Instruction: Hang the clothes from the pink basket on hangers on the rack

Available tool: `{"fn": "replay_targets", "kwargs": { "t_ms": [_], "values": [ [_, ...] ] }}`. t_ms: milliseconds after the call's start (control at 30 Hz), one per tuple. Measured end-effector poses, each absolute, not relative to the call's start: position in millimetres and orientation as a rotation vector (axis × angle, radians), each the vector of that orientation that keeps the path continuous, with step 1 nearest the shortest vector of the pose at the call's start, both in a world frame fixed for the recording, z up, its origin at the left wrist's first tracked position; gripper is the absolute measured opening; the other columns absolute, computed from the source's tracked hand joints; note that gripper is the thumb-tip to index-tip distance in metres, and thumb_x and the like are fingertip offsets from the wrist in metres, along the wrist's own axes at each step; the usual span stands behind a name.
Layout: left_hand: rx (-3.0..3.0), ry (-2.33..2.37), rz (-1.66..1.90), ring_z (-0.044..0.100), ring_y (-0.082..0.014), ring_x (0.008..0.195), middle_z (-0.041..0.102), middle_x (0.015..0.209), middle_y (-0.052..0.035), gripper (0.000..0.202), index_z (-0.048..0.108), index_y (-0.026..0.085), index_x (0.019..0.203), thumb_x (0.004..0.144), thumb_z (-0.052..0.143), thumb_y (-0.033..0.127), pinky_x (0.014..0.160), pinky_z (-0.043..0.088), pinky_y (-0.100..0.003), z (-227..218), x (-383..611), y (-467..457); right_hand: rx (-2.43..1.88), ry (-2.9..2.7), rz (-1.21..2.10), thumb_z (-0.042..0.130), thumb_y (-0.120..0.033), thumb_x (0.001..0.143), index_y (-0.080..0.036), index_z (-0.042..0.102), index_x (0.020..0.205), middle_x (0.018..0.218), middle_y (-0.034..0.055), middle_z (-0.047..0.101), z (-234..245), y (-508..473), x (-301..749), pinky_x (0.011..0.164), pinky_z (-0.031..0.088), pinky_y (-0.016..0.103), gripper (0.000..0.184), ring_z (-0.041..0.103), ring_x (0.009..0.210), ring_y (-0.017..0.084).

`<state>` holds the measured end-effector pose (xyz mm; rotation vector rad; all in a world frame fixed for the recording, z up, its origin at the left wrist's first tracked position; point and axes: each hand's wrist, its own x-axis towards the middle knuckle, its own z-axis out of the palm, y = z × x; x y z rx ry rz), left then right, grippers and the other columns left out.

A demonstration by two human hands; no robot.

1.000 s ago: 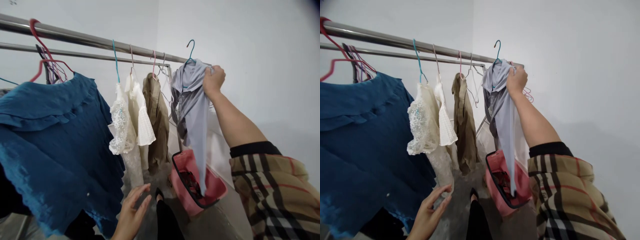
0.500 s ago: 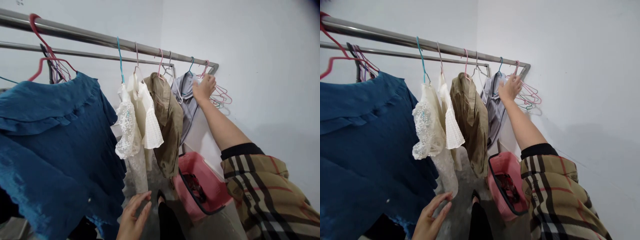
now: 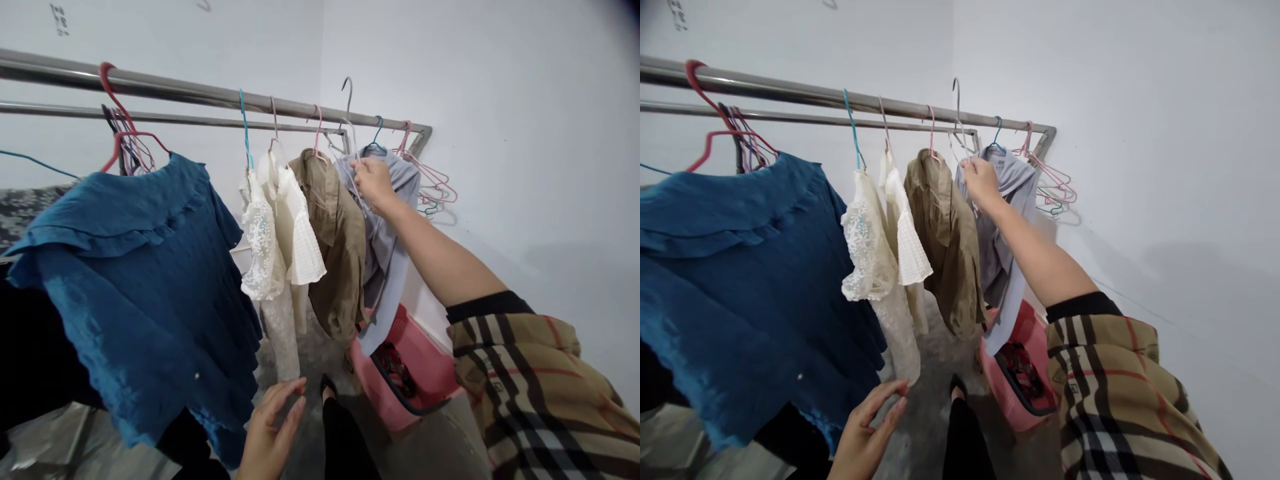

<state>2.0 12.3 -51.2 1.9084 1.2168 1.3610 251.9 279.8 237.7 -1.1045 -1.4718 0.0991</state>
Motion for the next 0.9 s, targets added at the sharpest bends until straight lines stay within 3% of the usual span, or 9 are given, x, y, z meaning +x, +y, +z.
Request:
{"fn": "replay_targets", "kwargs": {
  "t_ms": [167,300,400,567,633,700,767,833,900],
  "values": [
    [1.906,1.221,1.312,0.072,-0.0208,0.091,0.075,0.095,-0.0049,0.023,0.073,0.027,0.107,0.088,0.062,0.035,0.084,0.06,-0.033,-51,5,15,-1.055,-1.416,0.35,0.048,-0.052,0.091,-0.02,0.061,0.104,0.052,-0.0063,0.038,179,180,286,0.045,0.035,0.025,0.037,0.034,0.042,0.01],
    [1.986,1.189,1.215,0.071,-0.0212,0.096,0.075,0.099,-0.0058,0.027,0.069,0.025,0.114,0.089,0.06,0.034,0.088,0.058,-0.035,-54,13,23,-1.234,-1.5,0.392,0.052,-0.054,0.09,-0.022,0.065,0.102,0.052,-0.005,0.04,99,73,337,0.043,0.034,0.024,0.036,0.038,0.044,0.011],
    [2.099,1.17,1.106,0.068,-0.0221,0.104,0.072,0.112,-0.0085,0.038,0.059,0.024,0.128,0.091,0.058,0.033,0.092,0.056,-0.037,-60,24,28,-1.4,-1.573,0.638,0.052,-0.051,0.091,-0.021,0.068,0.103,0.054,-0.0032,0.043,36,-7,377,0.042,0.032,0.023,0.036,0.039,0.046,0.011],
    [2.362,1.125,0.902,0.041,-0.0319,0.138,0.044,0.148,-0.0204,0.075,0.028,0.016,0.15,0.088,0.061,0.042,0.109,0.041,-0.051,-80,55,37,-1.524,-1.615,1.171,0.049,-0.05,0.094,-0.015,0.07,0.109,0.055,-0.002,0.043,-35,-98,397,0.046,0.028,0.021,0.044,0.036,0.051,0.009],
    [2.424,1.077,0.762,0.035,-0.0365,0.142,0.042,0.149,-0.022,0.081,0.031,0.013,0.149,0.083,0.066,0.048,0.111,0.035,-0.058,-90,68,38,-1.411,-1.653,1.415,0.047,-0.05,0.095,-0.014,0.07,0.109,0.055,-0.0036,0.038,-51,-107,393,0.046,0.025,0.021,0.045,0.031,0.051,0.007],
    [2.428,0.985,0.606,0.048,-0.036,0.132,0.058,0.136,-0.0177,0.069,0.046,0.017,0.14,0.082,0.067,0.048,0.109,0.036,-0.059,-98,77,36,-1.281,-1.606,1.626,0.047,-0.049,0.096,-0.01,0.069,0.11,0.054,-0.0052,0.035,-66,-103,390,0.046,0.022,0.02,0.047,0.028,0.05,0.006],
    [2.34,0.916,0.501,0.067,-0.0278,0.104,0.073,0.107,-0.0103,0.044,0.061,0.019,0.124,0.086,0.063,0.043,0.098,0.048,-0.049,-105,80,34,-1.185,-1.509,1.784,0.049,-0.051,0.094,-0.007,0.068,0.112,0.053,-0.0065,0.034,-83,-90,392,0.046,0.021,0.02,0.05,0.028,0.049,0.005],
    [2.203,0.908,0.501,0.07,-0.019,0.08,0.074,0.088,-0.0062,0.028,0.069,0.019,0.108,0.091,0.058,0.037,0.08,0.055,-0.033,-108,78,34,-1.121,-1.469,1.876,0.052,-0.053,0.092,-0.005,0.067,0.111,0.053,-0.0062,0.04,-105,-70,397,0.047,0.024,0.019,0.054,0.033,0.049,0.005],
    [2.114,0.913,0.55,0.068,-0.0147,0.071,0.074,0.082,-0.0054,0.022,0.072,0.017,0.097,0.093,0.056,0.032,0.066,0.053,-0.023,-108,74,37,-1.16,-1.445,1.849,0.055,-0.054,0.09,-0.006,0.069,0.108,0.061,-0.0023,0.052,-130,-41,405,0.053,0.033,0.019,0.053,0.043,0.055,0.006]
  ]
}}
